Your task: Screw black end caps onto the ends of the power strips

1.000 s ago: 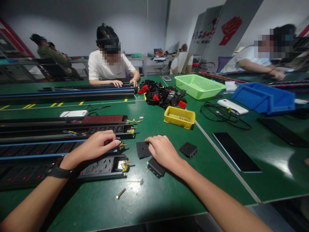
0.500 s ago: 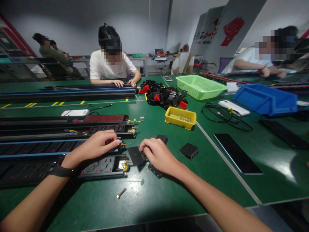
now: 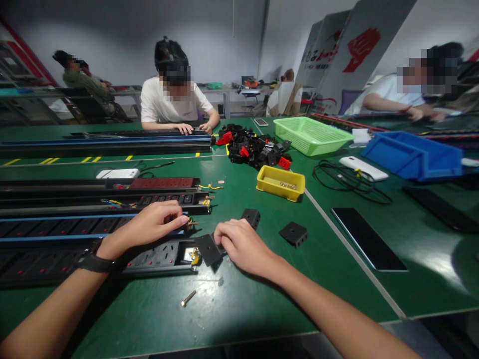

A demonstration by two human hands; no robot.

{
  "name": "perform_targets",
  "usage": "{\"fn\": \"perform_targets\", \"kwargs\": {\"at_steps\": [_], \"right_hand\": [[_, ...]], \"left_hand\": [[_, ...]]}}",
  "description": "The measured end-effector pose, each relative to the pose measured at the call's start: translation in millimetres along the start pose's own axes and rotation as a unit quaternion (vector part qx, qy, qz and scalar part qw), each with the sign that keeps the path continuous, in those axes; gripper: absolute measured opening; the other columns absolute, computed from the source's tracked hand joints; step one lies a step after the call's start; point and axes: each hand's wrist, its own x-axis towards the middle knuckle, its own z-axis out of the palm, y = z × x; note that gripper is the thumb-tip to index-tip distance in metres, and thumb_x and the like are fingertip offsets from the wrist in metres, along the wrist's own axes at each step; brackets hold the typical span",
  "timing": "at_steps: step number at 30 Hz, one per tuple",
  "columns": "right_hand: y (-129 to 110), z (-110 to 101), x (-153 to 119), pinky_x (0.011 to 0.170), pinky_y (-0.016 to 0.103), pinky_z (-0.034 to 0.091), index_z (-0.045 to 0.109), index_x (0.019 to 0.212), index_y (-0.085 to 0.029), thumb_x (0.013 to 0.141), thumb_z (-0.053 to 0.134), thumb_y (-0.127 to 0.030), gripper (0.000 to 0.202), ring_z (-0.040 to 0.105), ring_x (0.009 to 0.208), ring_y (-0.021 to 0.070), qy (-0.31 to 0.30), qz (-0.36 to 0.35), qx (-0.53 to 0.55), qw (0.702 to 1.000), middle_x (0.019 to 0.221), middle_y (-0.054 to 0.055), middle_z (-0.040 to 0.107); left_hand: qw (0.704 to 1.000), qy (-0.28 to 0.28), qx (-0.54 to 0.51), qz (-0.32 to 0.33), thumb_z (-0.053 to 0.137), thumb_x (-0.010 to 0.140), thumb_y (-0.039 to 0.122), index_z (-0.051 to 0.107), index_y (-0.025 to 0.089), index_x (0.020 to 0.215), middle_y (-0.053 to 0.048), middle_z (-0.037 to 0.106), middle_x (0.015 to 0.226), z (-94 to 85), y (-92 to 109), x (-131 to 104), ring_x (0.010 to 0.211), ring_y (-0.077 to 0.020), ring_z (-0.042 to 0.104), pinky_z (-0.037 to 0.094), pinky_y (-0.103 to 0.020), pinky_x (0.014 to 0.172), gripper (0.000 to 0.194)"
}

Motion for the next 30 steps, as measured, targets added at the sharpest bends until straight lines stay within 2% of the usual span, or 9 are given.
{"fn": "perform_targets", "kwargs": {"at_steps": [14, 30], "right_hand": [[0.4, 5.7, 0.7, 0.080, 0.029, 0.038, 0.061, 0.080, -0.020, 0.093, 0.048, -0.002, 0.026, 0.060, 0.081, 0.0157, 0.009, 0.011, 0.022, 1.000, 0.079, -0.002, 0.066], [-1.1, 8.1, 2.5, 0.084, 0.029, 0.044, 0.072, 0.088, -0.022, 0.092, 0.052, -0.006, 0.026, 0.069, 0.087, 0.0166, -0.005, 0.043, 0.030, 0.999, 0.089, -0.002, 0.076]], "left_hand": [[1.000, -0.002, 0.012, 0.005, 0.044, 0.104, 0.047, 0.057, 0.018, 0.072, -0.002, 0.055, 0.077, 1.2, -1.2, 0.6, 0.071, -0.0157, 0.052, 0.034, -0.028, 0.065, 0.045], [1.000, -0.002, 0.013, 0.008, 0.045, 0.104, 0.045, 0.058, 0.018, 0.073, -0.002, 0.056, 0.077, 0.7, -1.2, 0.6, 0.071, -0.0156, 0.053, 0.034, -0.028, 0.065, 0.044]]}}
